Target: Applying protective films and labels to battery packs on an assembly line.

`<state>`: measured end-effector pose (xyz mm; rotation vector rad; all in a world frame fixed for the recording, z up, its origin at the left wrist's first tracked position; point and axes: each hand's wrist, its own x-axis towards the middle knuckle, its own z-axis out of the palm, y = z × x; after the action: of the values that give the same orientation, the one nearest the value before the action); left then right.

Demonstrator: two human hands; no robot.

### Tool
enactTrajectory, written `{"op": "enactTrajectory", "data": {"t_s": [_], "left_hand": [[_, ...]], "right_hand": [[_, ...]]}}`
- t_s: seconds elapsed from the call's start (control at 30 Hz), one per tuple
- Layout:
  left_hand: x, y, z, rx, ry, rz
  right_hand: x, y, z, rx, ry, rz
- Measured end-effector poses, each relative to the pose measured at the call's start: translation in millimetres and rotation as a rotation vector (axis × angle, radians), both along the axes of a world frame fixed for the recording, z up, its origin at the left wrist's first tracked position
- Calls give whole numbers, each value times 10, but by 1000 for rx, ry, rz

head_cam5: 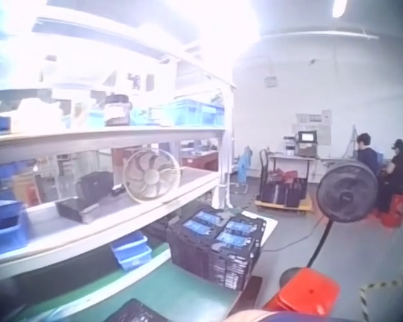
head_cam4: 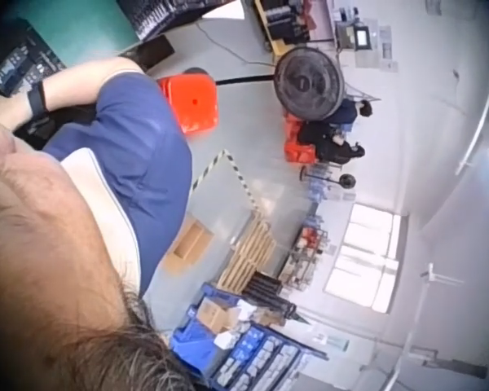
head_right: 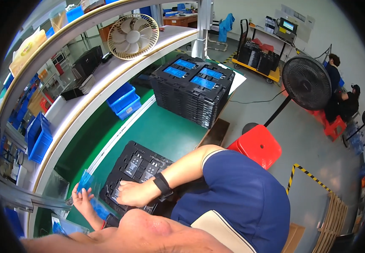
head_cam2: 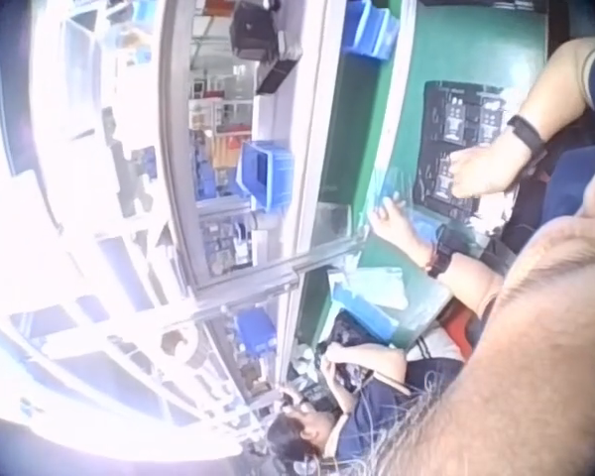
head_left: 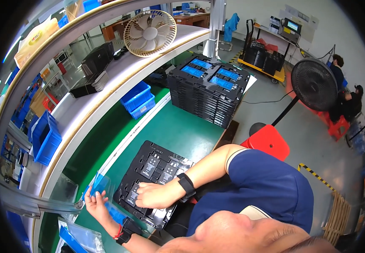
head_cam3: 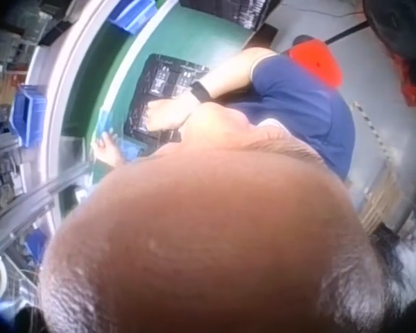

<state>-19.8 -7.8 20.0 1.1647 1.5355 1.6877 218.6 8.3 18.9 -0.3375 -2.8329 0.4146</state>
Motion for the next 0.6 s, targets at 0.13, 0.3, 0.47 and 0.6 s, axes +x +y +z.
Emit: {"op": "enactTrajectory", "data": {"t_s": [0.13, 0.3, 0.47, 0.6], "left_hand": [[12, 31, 12, 24, 4, -15], [4, 25, 25, 14, 36, -6], [15, 14, 31, -5, -29, 23], [-54, 68, -90, -42, -102, 50]], "right_hand": [[77, -150, -59, 157, 212, -44], [256, -139, -33, 88, 150, 3], [477, -229, -363, -112, 234, -81], [545, -296, -564, -167, 245, -29]]}}
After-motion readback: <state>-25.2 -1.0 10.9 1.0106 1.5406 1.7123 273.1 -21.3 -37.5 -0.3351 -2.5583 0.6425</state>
